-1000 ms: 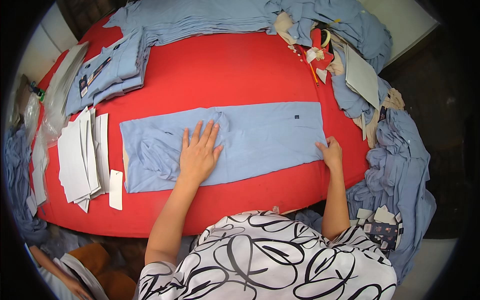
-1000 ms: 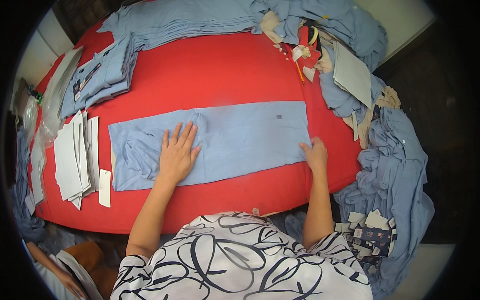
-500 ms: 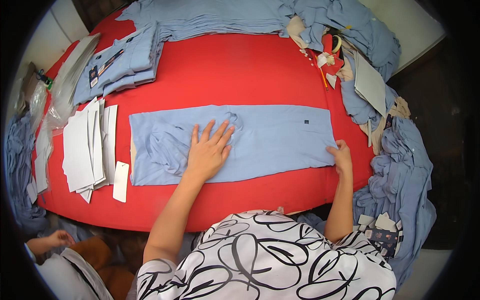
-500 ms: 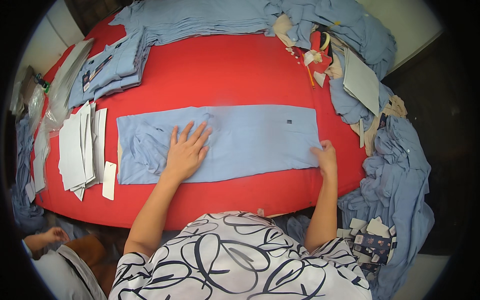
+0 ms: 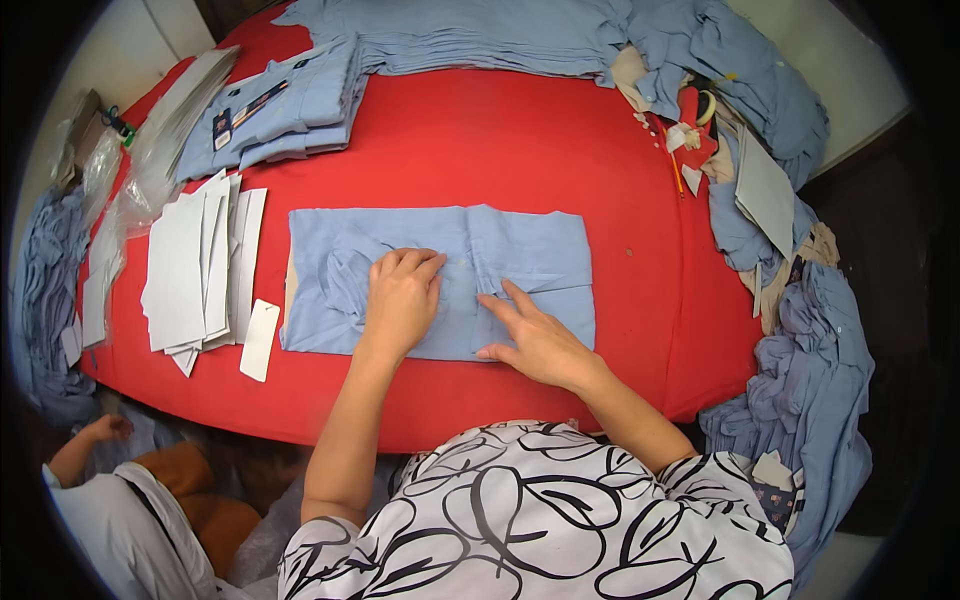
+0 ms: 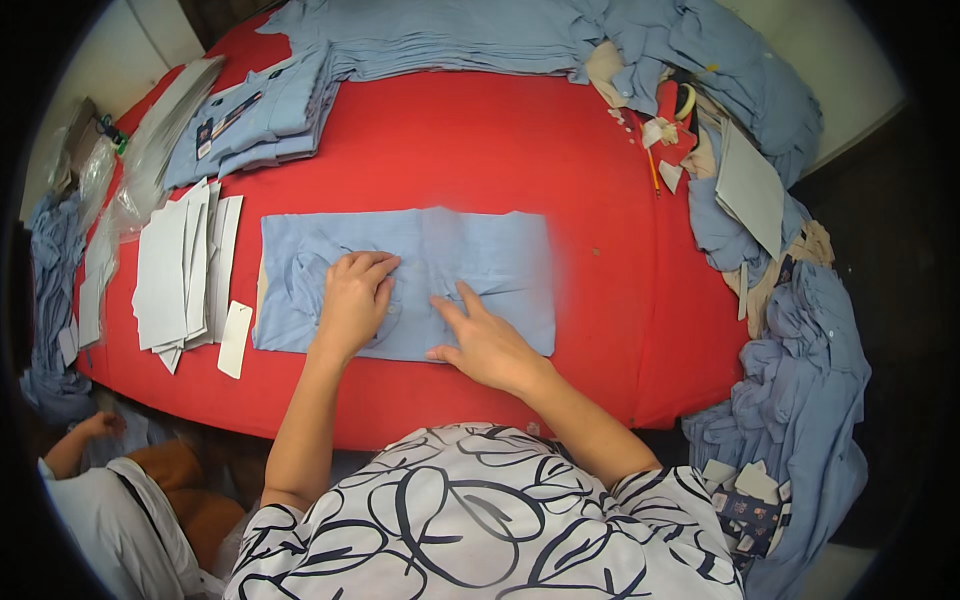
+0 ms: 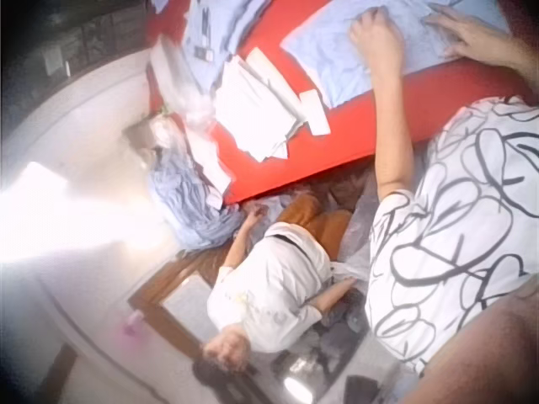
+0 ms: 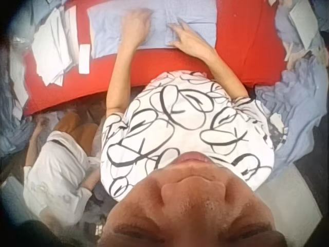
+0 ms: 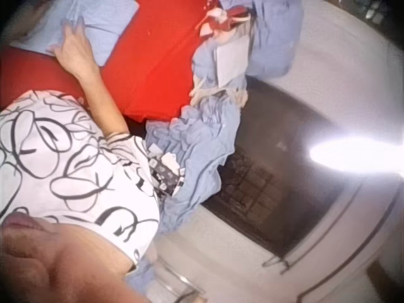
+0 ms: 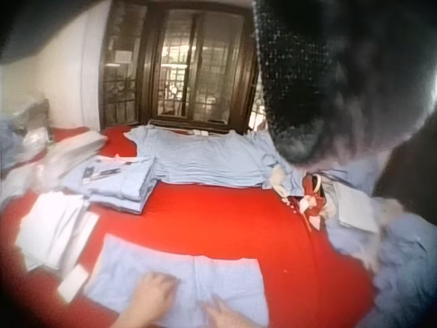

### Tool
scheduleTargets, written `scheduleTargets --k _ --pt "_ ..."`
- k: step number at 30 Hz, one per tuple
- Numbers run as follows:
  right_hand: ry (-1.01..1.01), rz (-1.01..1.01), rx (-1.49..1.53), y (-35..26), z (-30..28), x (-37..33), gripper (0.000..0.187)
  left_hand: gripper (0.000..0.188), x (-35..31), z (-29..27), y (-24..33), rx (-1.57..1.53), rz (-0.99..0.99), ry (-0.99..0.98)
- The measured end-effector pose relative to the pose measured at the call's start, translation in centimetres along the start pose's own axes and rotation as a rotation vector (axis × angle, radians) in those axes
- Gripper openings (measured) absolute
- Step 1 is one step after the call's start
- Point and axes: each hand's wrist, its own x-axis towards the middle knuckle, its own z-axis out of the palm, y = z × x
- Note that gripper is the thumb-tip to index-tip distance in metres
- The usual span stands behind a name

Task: The person folds shirts by placing a cardboard template on the back, folding the sleeves and sides over the template, and then folding the bottom of the shirt up to create a uniform package before stacking the folded shirts.

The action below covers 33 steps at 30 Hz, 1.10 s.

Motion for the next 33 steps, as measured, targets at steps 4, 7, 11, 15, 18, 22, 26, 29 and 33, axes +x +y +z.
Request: scheduleTargets --k 4,7,11,15,18,22,26,29,33 --pt "0.19 0.217 0.411 2.8 -1.9 0.1 0.045 0.028 -0.9 0.0 -0.6 -0.044 -0.007 0.153" --pt "0.378 0.307 0.403 8.3 -3.6 -0.6 0.038 0.026 -0.4 -0.4 0.5 -0.061 -0.002 0.204" --pt "0.489 0.195 0.15 13.2 -2.9 -0.8 0.031 0.025 0.1 1.5 2.9 -0.17 0.161 0.043" --pt "0.441 0.201 0.187 11.5 -2.5 -0.2 0.028 0.026 1.0 3.9 3.3 -0.154 0.194 0.015" --pt "0.404 0.205 0.266 11.7 -3.0 -0.4 0.02 0.029 1.3 4.6 3.1 -0.032 0.276 0.012" --pt "0.55 0.099 0.218 13.8 -2.0 -0.9 0.011 0.033 1.2 4.0 2.5 -0.011 0.304 -0.117" --pt "0.646 0.031 0.209 14.1 -1.1 -0.8 0.012 0.04 5.2 4.2 4.9 -0.048 0.223 -0.26" --pt "0.654 -0.014 0.195 13.5 -1.2 -0.6 0.012 0.036 9.8 7.9 7.8 -0.092 0.55 -0.121" --pt "0.647 0.004 0.139 12.7 -1.9 -0.7 0.009 0.03 13.2 9.6 10.3 0.101 0.763 -0.387"
